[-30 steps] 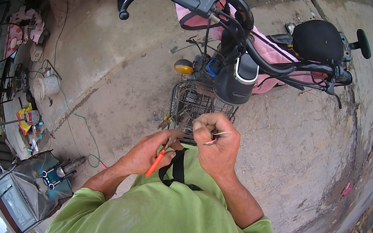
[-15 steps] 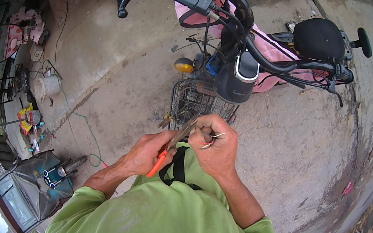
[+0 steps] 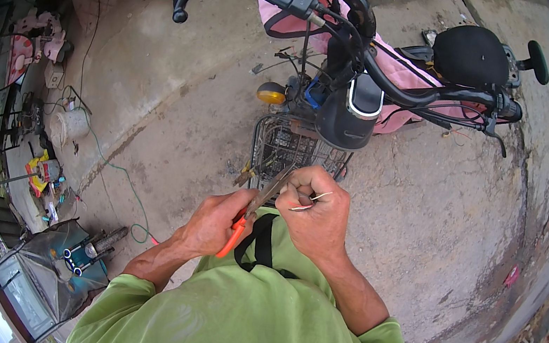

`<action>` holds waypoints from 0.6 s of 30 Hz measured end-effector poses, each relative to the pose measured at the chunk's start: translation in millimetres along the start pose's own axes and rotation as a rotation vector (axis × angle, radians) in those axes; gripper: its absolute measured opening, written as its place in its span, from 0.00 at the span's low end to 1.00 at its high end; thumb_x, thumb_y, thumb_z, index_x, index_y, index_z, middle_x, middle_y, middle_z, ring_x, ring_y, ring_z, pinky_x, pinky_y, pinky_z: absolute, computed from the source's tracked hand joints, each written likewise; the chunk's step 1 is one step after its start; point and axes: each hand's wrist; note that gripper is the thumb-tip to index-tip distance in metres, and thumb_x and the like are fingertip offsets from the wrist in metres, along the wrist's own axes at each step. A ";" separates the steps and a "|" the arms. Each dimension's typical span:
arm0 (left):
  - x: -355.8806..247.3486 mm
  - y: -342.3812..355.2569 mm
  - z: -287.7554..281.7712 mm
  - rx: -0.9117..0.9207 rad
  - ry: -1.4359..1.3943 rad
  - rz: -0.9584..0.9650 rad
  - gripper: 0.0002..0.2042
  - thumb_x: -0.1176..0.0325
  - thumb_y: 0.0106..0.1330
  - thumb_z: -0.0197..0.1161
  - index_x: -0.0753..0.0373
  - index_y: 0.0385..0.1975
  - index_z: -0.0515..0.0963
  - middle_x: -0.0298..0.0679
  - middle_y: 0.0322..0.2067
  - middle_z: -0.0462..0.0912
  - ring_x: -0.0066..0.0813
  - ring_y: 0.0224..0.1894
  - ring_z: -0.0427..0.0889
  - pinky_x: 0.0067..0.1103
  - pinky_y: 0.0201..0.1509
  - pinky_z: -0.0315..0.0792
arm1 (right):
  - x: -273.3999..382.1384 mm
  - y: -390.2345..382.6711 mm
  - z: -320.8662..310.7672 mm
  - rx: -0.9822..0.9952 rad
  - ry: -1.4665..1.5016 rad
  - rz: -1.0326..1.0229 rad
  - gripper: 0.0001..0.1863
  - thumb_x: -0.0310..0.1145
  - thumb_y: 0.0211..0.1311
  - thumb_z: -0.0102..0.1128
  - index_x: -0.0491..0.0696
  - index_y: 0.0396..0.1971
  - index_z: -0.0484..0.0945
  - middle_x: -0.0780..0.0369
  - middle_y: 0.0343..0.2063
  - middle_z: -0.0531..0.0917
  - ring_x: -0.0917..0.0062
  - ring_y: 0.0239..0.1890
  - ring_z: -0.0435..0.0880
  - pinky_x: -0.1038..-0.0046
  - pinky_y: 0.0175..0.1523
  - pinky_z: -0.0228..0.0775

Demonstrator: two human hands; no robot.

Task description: The person strips insulation from wires on an electric bicycle using pliers and scissors, then twists the exposed strands together. The work is performed at the front of the bike near the handlebars and basket.

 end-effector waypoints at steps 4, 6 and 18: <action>2.6 -0.9 3.3 -0.034 0.002 0.014 0.16 0.77 0.60 0.62 0.66 0.49 0.74 0.46 0.21 0.75 0.41 0.22 0.76 0.30 0.28 0.72 | -0.6 -0.7 0.7 -0.013 -0.034 0.004 0.06 0.18 0.51 0.61 0.43 0.26 0.74 0.72 0.14 0.66 0.92 0.20 0.61 0.83 0.25 0.57; 4.2 -0.8 4.6 -0.050 0.014 0.031 0.16 0.77 0.60 0.62 0.66 0.49 0.74 0.47 0.22 0.76 0.41 0.22 0.77 0.30 0.29 0.72 | -1.6 -0.9 0.8 -0.016 -0.037 0.006 0.06 0.18 0.50 0.62 0.43 0.26 0.74 0.71 0.14 0.67 0.92 0.20 0.62 0.83 0.25 0.58; 5.5 1.1 5.6 -0.072 0.074 0.056 0.20 0.79 0.55 0.63 0.67 0.50 0.73 0.48 0.26 0.79 0.44 0.26 0.80 0.31 0.31 0.74 | 0.4 -0.5 0.9 -0.036 -0.044 0.024 0.06 0.18 0.49 0.61 0.43 0.24 0.73 0.71 0.14 0.70 0.92 0.20 0.64 0.83 0.24 0.60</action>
Point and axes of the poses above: each hand's wrist, its own y-axis towards the middle knuckle, its own z-axis out of the palm, x = y × z
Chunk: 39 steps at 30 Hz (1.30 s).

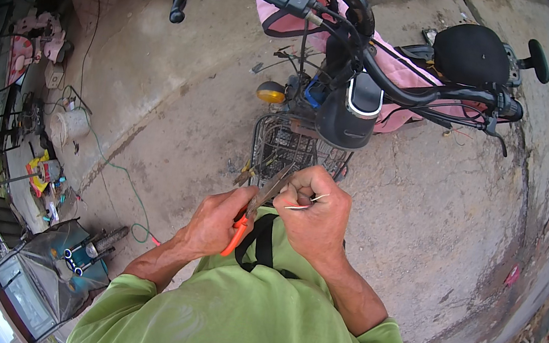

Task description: The person strips insulation from wires on an electric bicycle using pliers and scissors, then twists the exposed strands together. The work is performed at the front of the bike near the handlebars and basket.

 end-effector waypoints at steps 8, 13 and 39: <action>-5.8 1.8 -3.0 -0.029 -0.219 -0.171 0.21 0.79 0.60 0.62 0.66 0.54 0.72 0.41 0.30 0.82 0.28 0.30 0.81 0.24 0.37 0.76 | 3.1 3.9 -1.6 -0.004 0.164 0.082 0.03 0.21 0.55 0.61 0.42 0.27 0.76 0.71 0.17 0.74 0.92 0.22 0.68 0.82 0.27 0.63; -3.0 9.1 -12.1 -0.128 -0.544 -0.210 0.25 0.82 0.62 0.58 0.65 0.61 0.65 0.42 0.42 0.84 0.24 0.45 0.80 0.24 0.51 0.74 | 7.1 5.8 -7.5 0.082 0.229 0.132 0.02 0.23 0.59 0.61 0.41 0.28 0.77 0.71 0.20 0.76 0.91 0.24 0.70 0.81 0.29 0.63; -34.9 46.0 -9.1 -0.126 -0.239 0.169 0.23 0.84 0.53 0.60 0.62 0.51 0.70 0.37 0.32 0.76 0.23 0.31 0.74 0.23 0.35 0.72 | 4.8 -15.6 -11.7 0.228 0.094 0.064 0.04 0.24 0.57 0.62 0.42 0.27 0.75 0.63 0.22 0.80 0.84 0.24 0.75 0.77 0.30 0.69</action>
Point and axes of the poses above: each hand's wrist, its own y-axis towards the middle knuckle, its own z-axis out of the palm, x = y × z
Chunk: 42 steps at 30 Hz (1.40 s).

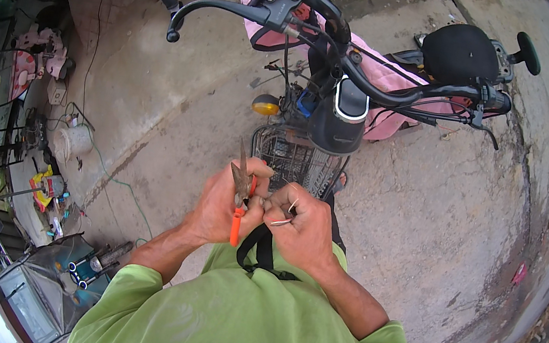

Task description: The person strips insulation from wires on an electric bicycle using pliers and scissors, then twists the exposed strands together. The work is performed at the front of the bike near the handlebars and basket.

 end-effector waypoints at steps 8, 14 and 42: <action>3.6 -7.4 2.0 -0.041 -0.012 -0.012 0.22 0.84 0.52 0.60 0.62 0.49 0.70 0.36 0.31 0.74 0.21 0.30 0.73 0.22 0.36 0.70 | 1.1 -7.7 6.5 -0.044 -0.002 0.018 0.06 0.26 0.58 0.63 0.42 0.27 0.75 0.65 0.18 0.77 0.88 0.22 0.70 0.79 0.27 0.64; 7.6 -12.6 -5.4 -0.083 -0.021 -0.055 0.23 0.83 0.53 0.61 0.62 0.51 0.69 0.38 0.32 0.76 0.27 0.33 0.77 0.26 0.38 0.73 | 8.4 -8.8 12.8 -0.045 0.020 0.000 0.04 0.24 0.57 0.60 0.43 0.26 0.75 0.66 0.17 0.76 0.88 0.21 0.69 0.79 0.26 0.63; -23.4 -26.5 -36.8 0.073 -0.083 -0.097 0.24 0.79 0.58 0.64 0.62 0.56 0.71 0.37 0.35 0.80 0.27 0.38 0.81 0.27 0.45 0.76 | 14.1 -32.0 19.3 -0.014 0.108 0.043 0.06 0.26 0.60 0.62 0.40 0.35 0.79 0.62 0.30 0.84 0.84 0.32 0.81 0.77 0.39 0.77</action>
Point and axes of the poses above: each hand's wrist, its own y-axis towards the middle knuckle, its own z-axis out of the palm, x = y × z
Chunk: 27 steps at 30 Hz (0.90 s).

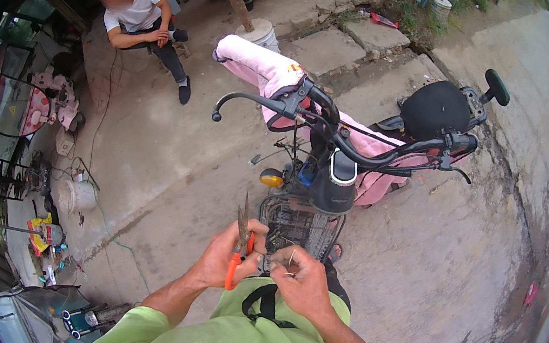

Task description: The person strips insulation from wires on an electric bicycle using pliers and scissors, then twists the exposed strands together. The work is performed at the front of the bike near the handlebars and basket.

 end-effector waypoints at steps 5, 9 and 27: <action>-14.0 -3.3 10.2 -0.051 -0.045 0.008 0.24 0.79 0.57 0.64 0.62 0.55 0.71 0.37 0.34 0.81 0.28 0.38 0.81 0.28 0.46 0.76 | 10.4 -3.2 -11.4 0.059 0.048 0.057 0.03 0.22 0.61 0.62 0.42 0.32 0.77 0.67 0.30 0.82 0.88 0.33 0.78 0.81 0.38 0.72; -15.3 -3.9 26.1 -0.100 -0.078 -0.009 0.24 0.80 0.57 0.64 0.62 0.56 0.70 0.36 0.34 0.80 0.26 0.37 0.80 0.27 0.45 0.76 | 10.4 0.9 -28.8 0.101 -0.007 0.030 0.03 0.23 0.61 0.63 0.42 0.33 0.78 0.67 0.29 0.82 0.88 0.32 0.78 0.81 0.37 0.71; -50.9 16.7 82.4 -0.263 -0.077 -0.033 0.25 0.84 0.58 0.62 0.64 0.56 0.68 0.34 0.30 0.76 0.21 0.34 0.76 0.24 0.41 0.71 | 18.4 14.5 -105.3 0.267 -0.021 0.008 0.04 0.27 0.62 0.63 0.42 0.34 0.80 0.67 0.28 0.83 0.88 0.30 0.77 0.79 0.37 0.73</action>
Point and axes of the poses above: each hand's wrist, its own y-axis towards the middle knuckle, its own z-axis out of the palm, x = y × z
